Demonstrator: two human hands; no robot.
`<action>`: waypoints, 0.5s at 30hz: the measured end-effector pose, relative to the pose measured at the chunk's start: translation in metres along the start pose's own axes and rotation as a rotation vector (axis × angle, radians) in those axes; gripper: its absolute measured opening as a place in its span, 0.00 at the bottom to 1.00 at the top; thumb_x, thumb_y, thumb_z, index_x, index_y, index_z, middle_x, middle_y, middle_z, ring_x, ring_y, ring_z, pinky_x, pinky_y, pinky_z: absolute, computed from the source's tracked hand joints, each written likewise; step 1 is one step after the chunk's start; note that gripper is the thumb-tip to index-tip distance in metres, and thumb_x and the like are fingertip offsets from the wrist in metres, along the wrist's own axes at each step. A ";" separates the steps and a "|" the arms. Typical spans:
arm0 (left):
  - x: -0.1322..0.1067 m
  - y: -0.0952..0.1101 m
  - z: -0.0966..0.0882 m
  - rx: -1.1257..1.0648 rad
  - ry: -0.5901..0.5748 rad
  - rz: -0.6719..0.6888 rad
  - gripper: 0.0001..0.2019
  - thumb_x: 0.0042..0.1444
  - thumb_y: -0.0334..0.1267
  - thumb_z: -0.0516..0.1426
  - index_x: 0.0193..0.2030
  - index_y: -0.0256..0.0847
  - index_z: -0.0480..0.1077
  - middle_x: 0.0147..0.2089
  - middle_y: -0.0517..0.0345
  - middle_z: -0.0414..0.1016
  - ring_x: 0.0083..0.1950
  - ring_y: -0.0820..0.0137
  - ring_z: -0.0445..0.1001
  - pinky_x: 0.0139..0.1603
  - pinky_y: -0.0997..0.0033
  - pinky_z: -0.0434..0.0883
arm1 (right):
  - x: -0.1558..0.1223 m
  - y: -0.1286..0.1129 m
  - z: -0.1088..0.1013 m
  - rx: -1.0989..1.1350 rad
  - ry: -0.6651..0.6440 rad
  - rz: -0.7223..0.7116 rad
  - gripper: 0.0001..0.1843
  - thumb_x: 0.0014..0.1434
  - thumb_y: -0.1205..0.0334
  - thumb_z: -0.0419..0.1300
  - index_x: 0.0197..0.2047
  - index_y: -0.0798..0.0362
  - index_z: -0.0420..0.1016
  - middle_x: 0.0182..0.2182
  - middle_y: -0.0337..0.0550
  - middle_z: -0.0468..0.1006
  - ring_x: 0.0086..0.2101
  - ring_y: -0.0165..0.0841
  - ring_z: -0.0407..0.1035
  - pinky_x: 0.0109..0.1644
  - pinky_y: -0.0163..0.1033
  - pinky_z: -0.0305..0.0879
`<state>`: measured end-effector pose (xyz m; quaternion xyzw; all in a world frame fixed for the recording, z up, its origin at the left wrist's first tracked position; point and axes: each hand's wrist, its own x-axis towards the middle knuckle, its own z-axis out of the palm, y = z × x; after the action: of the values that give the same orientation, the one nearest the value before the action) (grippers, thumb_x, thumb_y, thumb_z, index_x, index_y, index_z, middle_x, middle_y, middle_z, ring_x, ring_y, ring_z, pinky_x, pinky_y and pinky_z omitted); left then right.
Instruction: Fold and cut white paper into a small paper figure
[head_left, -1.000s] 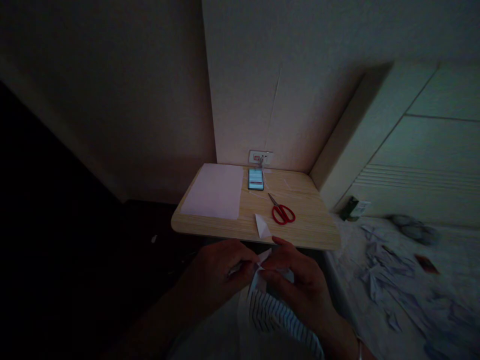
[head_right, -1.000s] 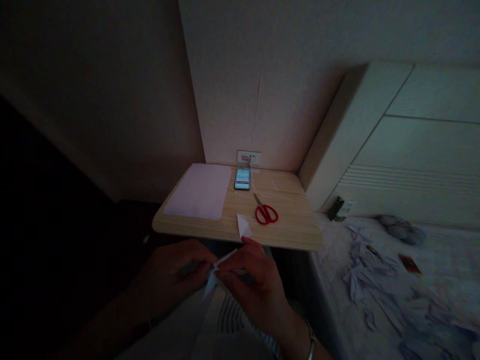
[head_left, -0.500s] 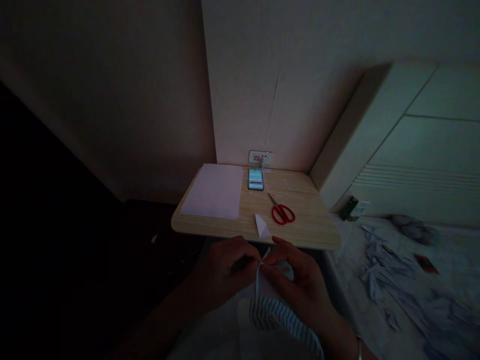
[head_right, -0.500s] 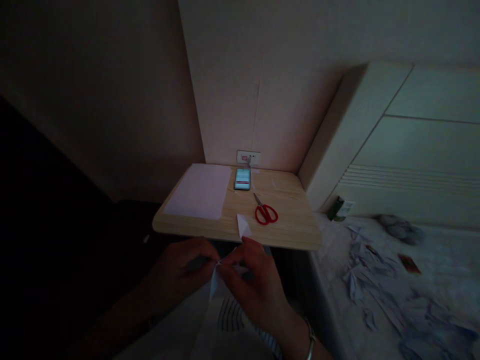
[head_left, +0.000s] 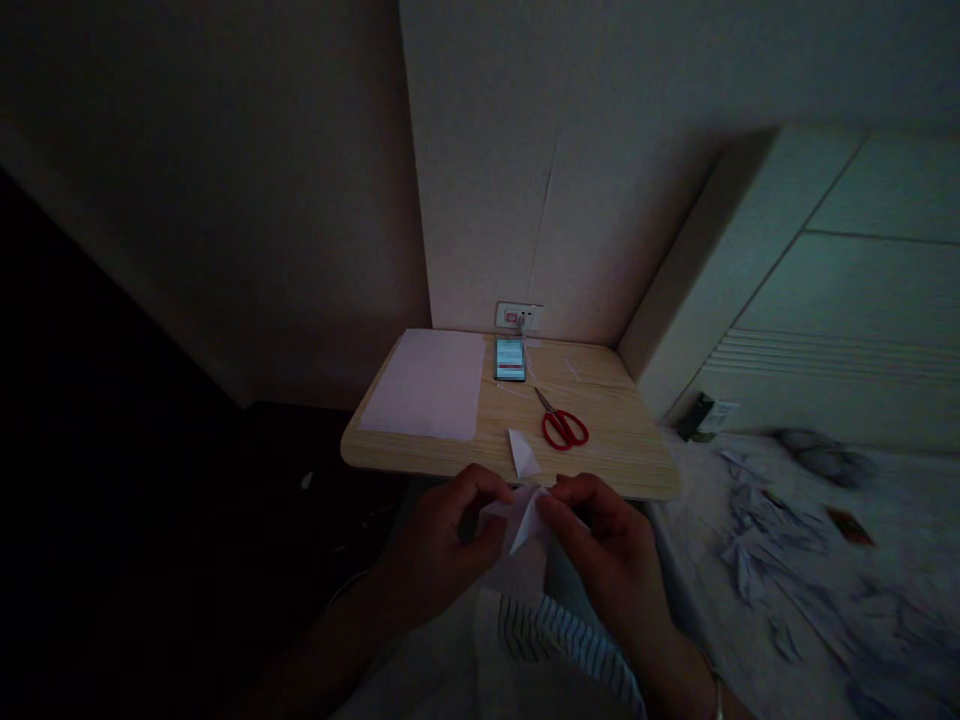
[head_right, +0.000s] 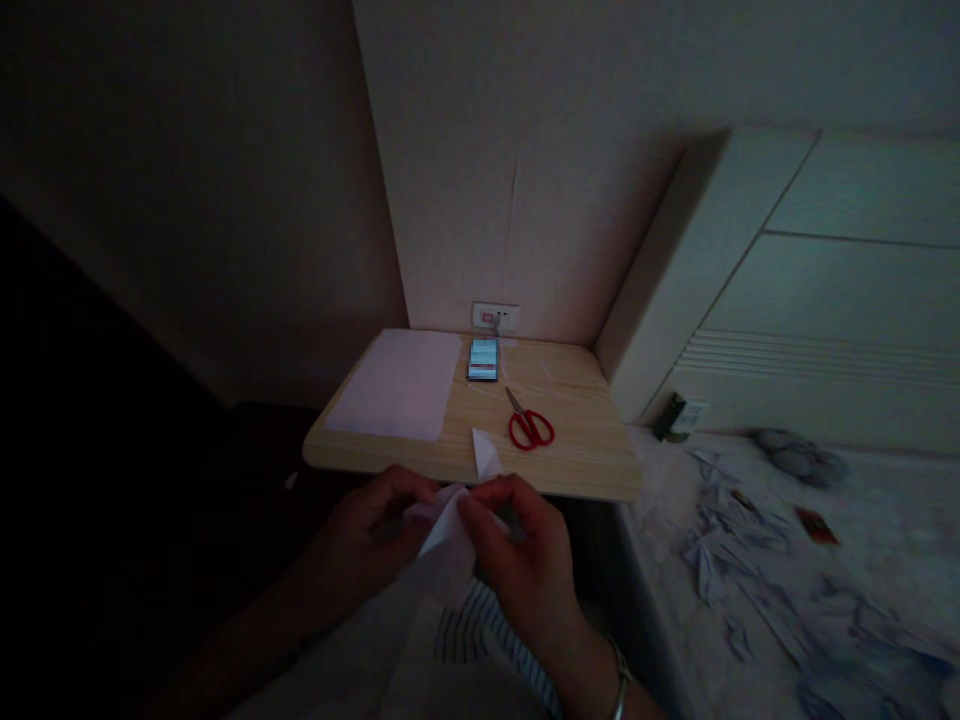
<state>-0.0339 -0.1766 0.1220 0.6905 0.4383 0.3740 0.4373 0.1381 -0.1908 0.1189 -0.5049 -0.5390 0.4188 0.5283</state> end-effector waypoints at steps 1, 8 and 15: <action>-0.001 0.001 -0.001 0.075 -0.012 0.039 0.08 0.52 0.33 0.56 0.41 0.43 0.67 0.37 0.62 0.73 0.37 0.72 0.72 0.38 0.74 0.68 | 0.000 0.000 0.001 0.026 0.021 0.006 0.09 0.54 0.56 0.62 0.28 0.53 0.71 0.25 0.37 0.71 0.27 0.28 0.64 0.31 0.32 0.62; 0.004 -0.001 0.000 0.294 0.159 0.405 0.08 0.52 0.31 0.58 0.40 0.43 0.67 0.38 0.59 0.71 0.39 0.73 0.72 0.39 0.75 0.70 | 0.000 0.001 -0.002 0.056 -0.086 -0.003 0.08 0.55 0.58 0.61 0.29 0.53 0.71 0.27 0.39 0.74 0.30 0.30 0.67 0.35 0.34 0.64; 0.002 -0.006 -0.009 0.524 0.317 0.673 0.09 0.52 0.27 0.55 0.39 0.42 0.66 0.46 0.51 0.72 0.47 0.68 0.71 0.45 0.69 0.71 | -0.001 0.004 -0.006 -0.082 -0.168 -0.200 0.03 0.57 0.62 0.59 0.33 0.50 0.70 0.32 0.40 0.74 0.37 0.33 0.69 0.40 0.36 0.65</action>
<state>-0.0428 -0.1711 0.1199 0.8160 0.3310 0.4730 0.0294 0.1449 -0.1918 0.1157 -0.4330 -0.6455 0.3825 0.4994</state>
